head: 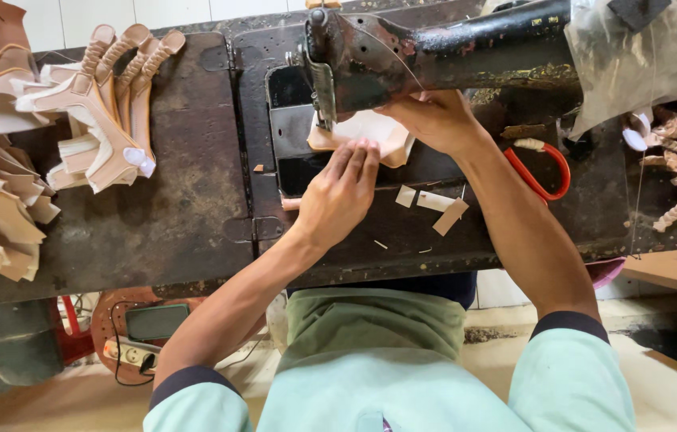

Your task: The person sews beige shoe parts using a sewing machine, attaching elastic strips to the edges. They repeatedly pick up parts, align them under the needle, sew, and trim excess thread with scissors. Finished pieces are placed on the table.

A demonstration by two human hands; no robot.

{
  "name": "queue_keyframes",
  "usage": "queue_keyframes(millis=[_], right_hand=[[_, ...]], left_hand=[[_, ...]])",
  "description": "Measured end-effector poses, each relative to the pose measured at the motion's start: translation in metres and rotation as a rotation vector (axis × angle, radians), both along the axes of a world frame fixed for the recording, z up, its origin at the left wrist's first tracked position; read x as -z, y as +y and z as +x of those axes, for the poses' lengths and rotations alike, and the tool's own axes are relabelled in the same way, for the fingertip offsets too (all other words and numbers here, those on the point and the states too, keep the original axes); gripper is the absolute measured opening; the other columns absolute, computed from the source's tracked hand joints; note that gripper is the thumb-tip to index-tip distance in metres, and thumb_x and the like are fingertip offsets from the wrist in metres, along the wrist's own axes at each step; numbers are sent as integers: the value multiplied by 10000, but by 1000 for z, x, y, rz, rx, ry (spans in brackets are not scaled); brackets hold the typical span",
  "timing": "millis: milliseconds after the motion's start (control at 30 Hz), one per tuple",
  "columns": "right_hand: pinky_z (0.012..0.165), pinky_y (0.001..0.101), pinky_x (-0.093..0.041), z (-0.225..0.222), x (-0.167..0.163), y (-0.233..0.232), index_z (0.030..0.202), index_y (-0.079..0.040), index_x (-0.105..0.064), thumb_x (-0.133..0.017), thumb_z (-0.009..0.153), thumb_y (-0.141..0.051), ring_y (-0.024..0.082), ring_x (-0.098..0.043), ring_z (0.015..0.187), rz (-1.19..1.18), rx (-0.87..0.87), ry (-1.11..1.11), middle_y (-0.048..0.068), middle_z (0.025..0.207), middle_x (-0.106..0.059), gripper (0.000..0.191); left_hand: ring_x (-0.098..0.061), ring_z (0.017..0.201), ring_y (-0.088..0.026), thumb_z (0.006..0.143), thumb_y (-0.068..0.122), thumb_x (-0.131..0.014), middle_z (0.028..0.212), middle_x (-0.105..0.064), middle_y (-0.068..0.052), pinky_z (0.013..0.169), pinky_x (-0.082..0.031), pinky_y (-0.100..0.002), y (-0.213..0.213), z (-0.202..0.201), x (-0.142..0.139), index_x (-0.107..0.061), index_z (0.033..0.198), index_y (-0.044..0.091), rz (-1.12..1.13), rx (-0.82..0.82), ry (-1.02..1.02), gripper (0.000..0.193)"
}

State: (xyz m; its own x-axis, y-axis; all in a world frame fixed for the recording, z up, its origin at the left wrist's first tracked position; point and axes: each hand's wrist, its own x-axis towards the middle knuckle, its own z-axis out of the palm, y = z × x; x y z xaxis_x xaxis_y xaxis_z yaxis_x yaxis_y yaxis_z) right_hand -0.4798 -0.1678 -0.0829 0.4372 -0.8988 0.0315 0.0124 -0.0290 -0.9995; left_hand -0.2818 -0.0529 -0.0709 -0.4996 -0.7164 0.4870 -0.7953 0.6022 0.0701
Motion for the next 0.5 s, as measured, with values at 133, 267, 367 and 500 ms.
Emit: queue_keyframes(millis=[133, 267, 367, 500], right_hand=[[574, 229, -363, 0, 1, 1, 966, -12, -746, -722, 949, -28, 37, -518, 670, 39, -41, -90, -21, 761, -640, 33], [640, 229, -411, 0, 1, 2, 1022, -7, -750, -716, 963, -19, 35, -557, 754, -18, -59, -105, -19, 855, -683, 69], [606, 225, -391, 1, 0, 3, 994, -9, -748, -736, 940, -22, 34, -542, 718, 65, -32, -118, -20, 830, -676, 57], [670, 242, -428, 3, 0, 3, 1002, 41, -735, -749, 970, 3, 86, -572, 769, 113, -25, -108, 40, 846, -652, 52]], left_hand=[[-648, 1216, -339, 898, 72, -612, 1236, -675, -230, 1088, -518, -405, 1, 6, 1, -614, 1263, -113, 44, 34, 39, 409], [-642, 1235, -343, 898, 66, -620, 1255, -675, -232, 1114, -504, -428, 2, 13, 1, -621, 1255, -97, 39, 55, 35, 393], [-637, 1249, -348, 909, 58, -618, 1273, -674, -234, 1128, -497, -434, 4, 18, 0, -633, 1241, -93, 48, 67, 26, 364], [-628, 1269, -355, 909, 47, -619, 1285, -673, -235, 1138, -486, -431, 5, 27, -6, -650, 1215, -101, 59, 108, 26, 341]])
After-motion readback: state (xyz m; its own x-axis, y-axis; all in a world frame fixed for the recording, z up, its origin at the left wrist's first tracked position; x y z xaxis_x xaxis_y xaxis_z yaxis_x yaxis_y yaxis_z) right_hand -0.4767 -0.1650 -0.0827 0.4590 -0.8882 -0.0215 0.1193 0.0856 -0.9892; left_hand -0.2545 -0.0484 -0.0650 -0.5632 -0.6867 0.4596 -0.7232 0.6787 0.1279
